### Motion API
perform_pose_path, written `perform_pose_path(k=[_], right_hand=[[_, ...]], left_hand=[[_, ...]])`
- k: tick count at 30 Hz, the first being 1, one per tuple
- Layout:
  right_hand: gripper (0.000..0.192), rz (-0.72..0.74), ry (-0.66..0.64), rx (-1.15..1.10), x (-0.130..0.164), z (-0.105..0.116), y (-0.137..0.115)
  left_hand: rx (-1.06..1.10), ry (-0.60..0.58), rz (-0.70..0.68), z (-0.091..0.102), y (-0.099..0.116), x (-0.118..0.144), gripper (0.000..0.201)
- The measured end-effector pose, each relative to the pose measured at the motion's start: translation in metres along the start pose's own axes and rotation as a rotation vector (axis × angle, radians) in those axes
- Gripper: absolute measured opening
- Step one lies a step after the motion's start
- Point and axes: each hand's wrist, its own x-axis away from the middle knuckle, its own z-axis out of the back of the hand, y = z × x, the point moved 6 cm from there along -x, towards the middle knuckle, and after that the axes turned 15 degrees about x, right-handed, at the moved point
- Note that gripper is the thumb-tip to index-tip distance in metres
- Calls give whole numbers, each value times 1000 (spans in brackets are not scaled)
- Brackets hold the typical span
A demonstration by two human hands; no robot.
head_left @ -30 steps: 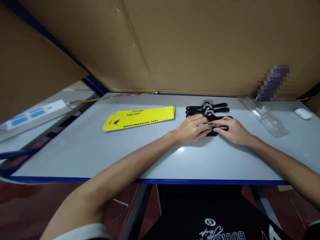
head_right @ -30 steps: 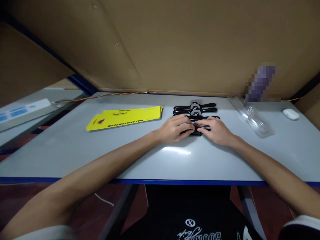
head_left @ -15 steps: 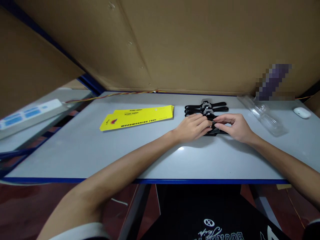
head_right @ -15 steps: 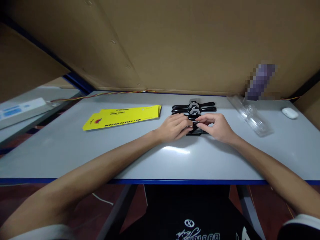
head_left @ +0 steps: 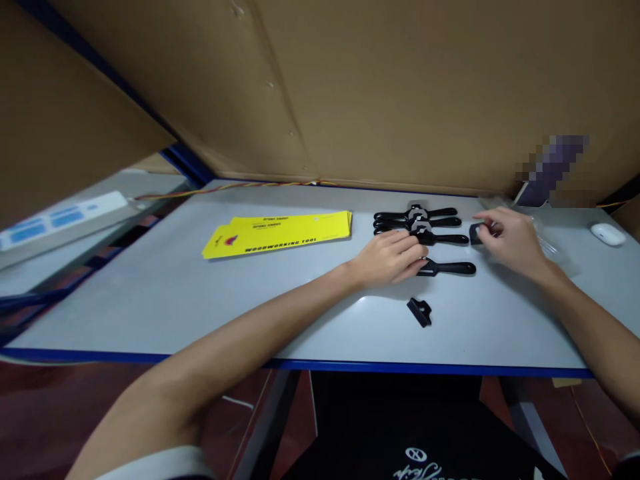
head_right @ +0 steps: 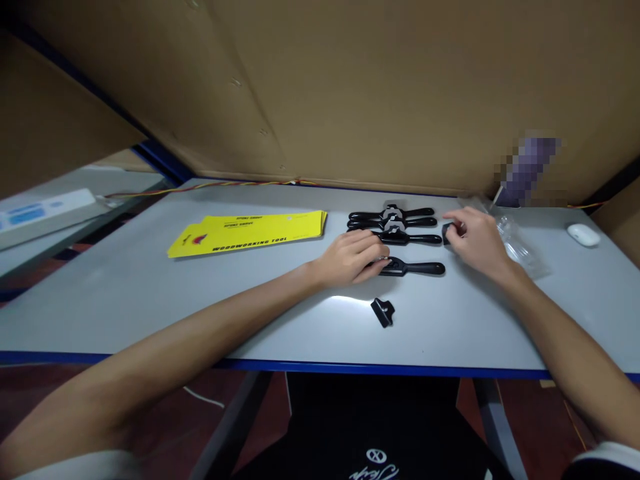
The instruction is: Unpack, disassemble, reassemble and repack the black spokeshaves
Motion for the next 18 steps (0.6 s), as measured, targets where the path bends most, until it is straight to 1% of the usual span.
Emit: perform_pose_path(k=[2,5,8,10,12,15,17,18], right_hand=[[33,-42,-31,57,-2,-2,15],[35,-66,-134,140,-1,-9,27],[34,-90,-223,308,2,-12,30],[33,-82,-215,383,3,-11,25],[31,-24,-164,360,3,-8,12],[27,135,-93,195,13,-6,-26],[31,314,-118,72,28,-7,-61],[33,414,-155,32,38,-9,-79]], left_hand=[[-2,-26,-5,-1,1,0,25],[-13,-50,2,-3,0,-1,25],[-14,-72,5,-3,0,-1,26],[-17,-76,-4,-3,1,-1,27],[-27,-61,-28,-2,3,-3,27],[-48,-42,-67,-1,6,-4,26],[-50,-57,-69,-2,6,-4,27],[-43,-71,-60,-4,5,-4,28]])
